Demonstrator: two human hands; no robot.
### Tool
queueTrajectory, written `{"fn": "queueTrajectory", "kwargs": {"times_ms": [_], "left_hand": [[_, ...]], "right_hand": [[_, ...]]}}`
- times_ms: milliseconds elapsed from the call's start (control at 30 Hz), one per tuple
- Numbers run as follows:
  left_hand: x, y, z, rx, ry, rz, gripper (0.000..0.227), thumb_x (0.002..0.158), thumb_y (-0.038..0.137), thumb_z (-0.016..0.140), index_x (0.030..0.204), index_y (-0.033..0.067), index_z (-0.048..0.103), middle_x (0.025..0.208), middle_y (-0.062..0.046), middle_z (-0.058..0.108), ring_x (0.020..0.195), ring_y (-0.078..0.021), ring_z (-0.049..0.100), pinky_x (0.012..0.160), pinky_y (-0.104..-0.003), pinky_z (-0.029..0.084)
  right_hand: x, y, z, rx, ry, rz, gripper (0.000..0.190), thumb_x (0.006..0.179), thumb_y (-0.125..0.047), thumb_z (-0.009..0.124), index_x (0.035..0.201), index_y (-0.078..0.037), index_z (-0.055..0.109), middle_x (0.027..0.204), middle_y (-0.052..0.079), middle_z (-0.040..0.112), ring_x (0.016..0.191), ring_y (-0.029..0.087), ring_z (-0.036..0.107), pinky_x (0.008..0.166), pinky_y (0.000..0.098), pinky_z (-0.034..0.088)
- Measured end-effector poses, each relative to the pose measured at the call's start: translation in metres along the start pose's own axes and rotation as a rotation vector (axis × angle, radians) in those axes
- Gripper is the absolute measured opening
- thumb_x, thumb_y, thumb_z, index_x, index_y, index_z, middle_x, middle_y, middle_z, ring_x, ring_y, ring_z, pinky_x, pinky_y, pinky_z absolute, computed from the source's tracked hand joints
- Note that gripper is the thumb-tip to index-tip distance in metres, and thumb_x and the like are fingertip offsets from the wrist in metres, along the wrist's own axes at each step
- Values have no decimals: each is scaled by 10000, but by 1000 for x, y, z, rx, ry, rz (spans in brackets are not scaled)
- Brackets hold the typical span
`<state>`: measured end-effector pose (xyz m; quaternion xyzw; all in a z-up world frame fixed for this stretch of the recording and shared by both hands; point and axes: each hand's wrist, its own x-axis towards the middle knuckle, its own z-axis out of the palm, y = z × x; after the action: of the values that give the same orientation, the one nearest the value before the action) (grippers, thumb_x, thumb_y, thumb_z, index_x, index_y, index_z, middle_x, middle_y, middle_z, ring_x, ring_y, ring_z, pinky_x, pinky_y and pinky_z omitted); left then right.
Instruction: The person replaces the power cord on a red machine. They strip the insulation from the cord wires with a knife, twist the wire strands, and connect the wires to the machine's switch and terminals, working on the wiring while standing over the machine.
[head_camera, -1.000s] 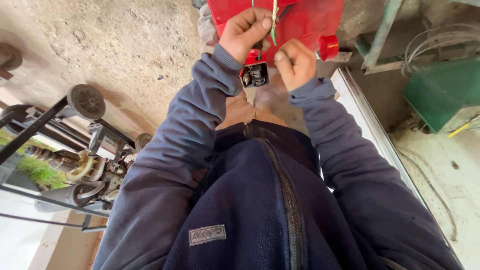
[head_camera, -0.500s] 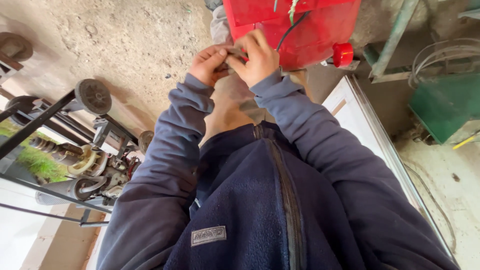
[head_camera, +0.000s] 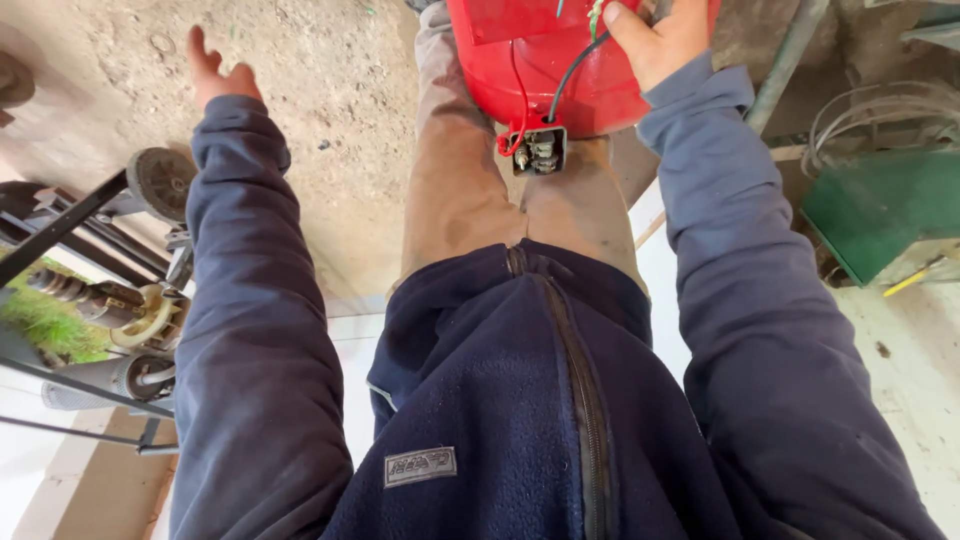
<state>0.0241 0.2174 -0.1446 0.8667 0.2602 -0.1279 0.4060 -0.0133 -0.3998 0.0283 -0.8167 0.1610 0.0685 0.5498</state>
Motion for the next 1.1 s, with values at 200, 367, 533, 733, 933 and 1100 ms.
{"fn": "queueTrajectory", "kwargs": {"times_ms": [200, 367, 533, 733, 933, 1100], "left_hand": [[-33, 86, 51, 8, -306, 170, 303, 967, 68, 690, 1269, 46, 708, 1072, -94, 774, 848, -163, 698, 748, -298, 578], [-131, 264, 121, -106, -531, 270, 189, 983, 125, 701, 1130, 12, 741, 955, -86, 803, 811, -155, 747, 727, -320, 601], [-192, 367, 189, -321, -791, 465, 215, 1065, 209, 674, 1088, 2, 730, 860, -81, 763, 759, -145, 718, 697, -329, 567], [-193, 348, 234, -486, -877, 374, 241, 1039, 224, 712, 1017, -16, 693, 799, -27, 712, 717, -86, 649, 622, -294, 533], [-195, 344, 212, -688, -1065, 23, 232, 1105, 230, 661, 1080, 10, 733, 867, 5, 660, 767, -63, 573, 678, -260, 485], [-199, 336, 184, -699, -1136, -115, 239, 1096, 201, 610, 1276, 53, 663, 960, 21, 709, 809, -58, 636, 717, -235, 516]], "right_hand": [[-2, -34, 5, 350, -125, 107, 144, 1070, -56, 758, 1174, -6, 670, 1041, 0, 674, 903, 92, 564, 795, 307, 452], [-13, -49, 9, -11, 12, -24, 37, 1035, -38, 751, 1052, -8, 737, 914, 45, 698, 686, 114, 528, 628, 316, 422], [-17, -72, 12, -90, 61, -230, 77, 981, 35, 676, 1048, 1, 659, 1014, 137, 653, 804, 275, 648, 730, 374, 528], [-26, -88, 9, -124, 103, -283, 102, 924, 18, 667, 1024, 0, 665, 1004, 152, 671, 830, 315, 701, 754, 392, 577], [-66, -92, 17, -291, -147, -368, 118, 844, -56, 678, 950, -7, 694, 898, 154, 633, 760, 367, 648, 680, 422, 518], [-87, -77, 18, 49, -69, -144, 76, 961, -82, 612, 925, -20, 637, 959, 154, 673, 821, 315, 679, 748, 394, 546]]}}
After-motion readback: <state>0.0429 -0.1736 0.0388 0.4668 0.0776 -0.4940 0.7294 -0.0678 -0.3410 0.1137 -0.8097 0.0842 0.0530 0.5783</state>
